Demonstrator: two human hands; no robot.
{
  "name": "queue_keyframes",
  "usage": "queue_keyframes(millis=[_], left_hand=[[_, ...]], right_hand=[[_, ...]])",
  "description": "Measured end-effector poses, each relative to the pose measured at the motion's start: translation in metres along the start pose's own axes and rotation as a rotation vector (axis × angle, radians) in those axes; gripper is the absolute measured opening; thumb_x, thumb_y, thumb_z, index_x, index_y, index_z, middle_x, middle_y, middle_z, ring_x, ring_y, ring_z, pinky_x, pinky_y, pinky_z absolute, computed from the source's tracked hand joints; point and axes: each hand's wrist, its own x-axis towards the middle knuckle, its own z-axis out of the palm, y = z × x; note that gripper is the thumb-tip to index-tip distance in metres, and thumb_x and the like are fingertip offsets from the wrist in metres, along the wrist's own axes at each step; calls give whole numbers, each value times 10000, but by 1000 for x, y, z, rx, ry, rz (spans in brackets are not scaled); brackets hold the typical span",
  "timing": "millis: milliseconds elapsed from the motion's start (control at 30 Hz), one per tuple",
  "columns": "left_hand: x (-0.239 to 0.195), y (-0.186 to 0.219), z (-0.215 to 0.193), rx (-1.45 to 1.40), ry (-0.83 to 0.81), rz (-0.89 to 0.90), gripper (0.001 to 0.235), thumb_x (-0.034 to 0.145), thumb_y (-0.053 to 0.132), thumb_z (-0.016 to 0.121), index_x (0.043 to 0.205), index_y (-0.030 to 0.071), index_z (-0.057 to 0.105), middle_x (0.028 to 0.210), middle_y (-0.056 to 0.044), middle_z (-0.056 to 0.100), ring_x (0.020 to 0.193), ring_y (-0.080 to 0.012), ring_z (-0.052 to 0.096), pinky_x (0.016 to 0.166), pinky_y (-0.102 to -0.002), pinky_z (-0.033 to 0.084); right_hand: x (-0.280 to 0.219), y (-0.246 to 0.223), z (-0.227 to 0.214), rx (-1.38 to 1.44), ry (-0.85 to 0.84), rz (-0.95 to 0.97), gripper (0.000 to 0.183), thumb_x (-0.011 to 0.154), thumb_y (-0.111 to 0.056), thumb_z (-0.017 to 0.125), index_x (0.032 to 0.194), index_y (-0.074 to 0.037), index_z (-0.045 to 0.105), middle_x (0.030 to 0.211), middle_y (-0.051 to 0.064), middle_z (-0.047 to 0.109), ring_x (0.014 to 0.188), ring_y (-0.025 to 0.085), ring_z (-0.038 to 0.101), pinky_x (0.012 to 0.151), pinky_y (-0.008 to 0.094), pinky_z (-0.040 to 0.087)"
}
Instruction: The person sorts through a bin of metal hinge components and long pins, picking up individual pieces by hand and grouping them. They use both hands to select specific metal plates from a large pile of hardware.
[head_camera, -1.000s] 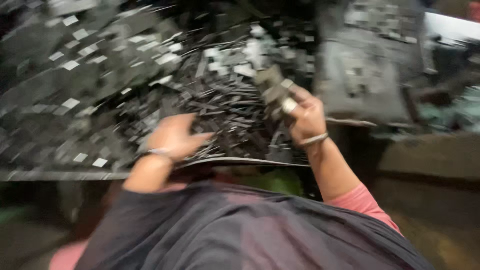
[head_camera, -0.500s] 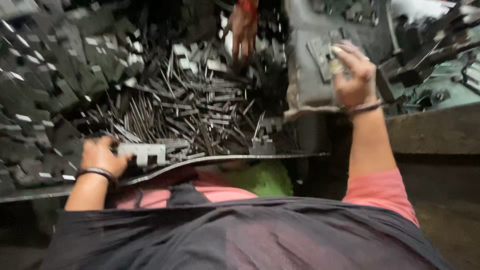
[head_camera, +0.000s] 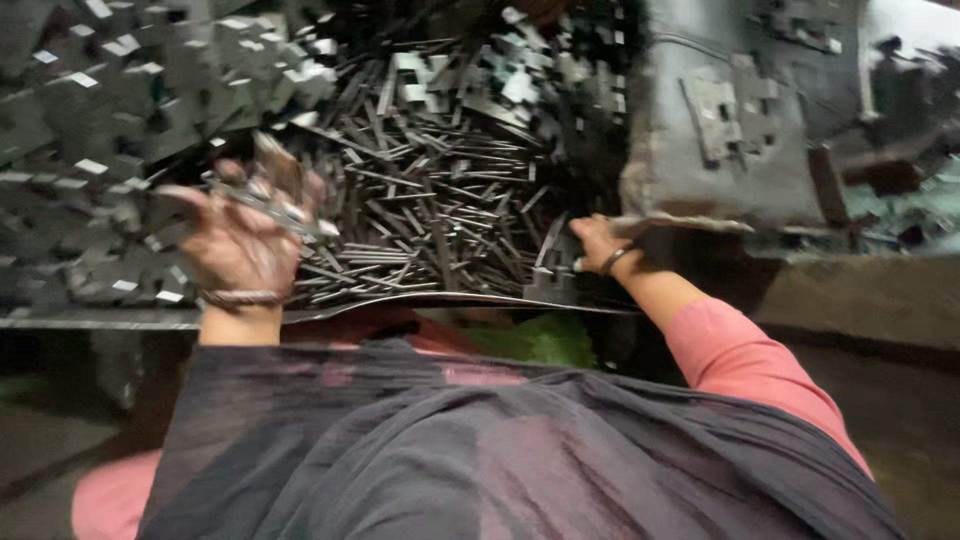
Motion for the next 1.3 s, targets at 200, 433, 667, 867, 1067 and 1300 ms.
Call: queue_keyframes(millis=[200,433,667,867,1067,1300], left_hand=[[27,31,35,464,20,15,202,1032,152,641,1215,87,696,1160,-121,677,999,-216,661,827,-326,547],[39,-123,-15,2751,-730,-61,181,842,170,672,976,81,753,1067,-133,707,991,-327,677,817,-462,564],[34,-58,-46,2259,-476,464,184,837,119,670,994,33,716,1027,-119,710,947,-325,687,854,-432,576],[39,-4,-33,539,324,274,248,1099,240,551,1087,38,693,1007,-80,717,854,-208,684,728,-353,587],[43,-51,-25,-12,151,-98,342,1016,288,465,1211,54,621,1171,-116,701,1058,-253,696,952,-420,580],[64,-123,-9,297,362,-216,399,1089,480,579,1152,87,596,1098,-119,657,984,-299,636,902,-481,524]], right_hand=[[5,-32,-34,-184,-97,-84,212,729,-134,795,915,-233,765,953,35,728,1024,311,671,868,474,571],[-13,-107,-151,1138,168,168,258,929,-204,712,1161,-96,750,1181,133,727,1074,306,694,901,388,602],[-25,-128,-219,1585,476,-250,229,871,-34,714,1091,30,705,1509,138,540,1264,241,624,1026,361,555],[44,-156,-218,2272,269,231,365,959,39,680,1319,-2,630,1271,220,653,1085,289,674,910,355,584],[95,-239,-229,1308,519,-106,436,977,6,628,1411,-26,615,1316,164,721,1117,251,714,924,359,625],[80,-265,-227,777,527,-200,481,946,-19,584,1427,-30,576,1195,207,687,964,250,701,814,321,595]])
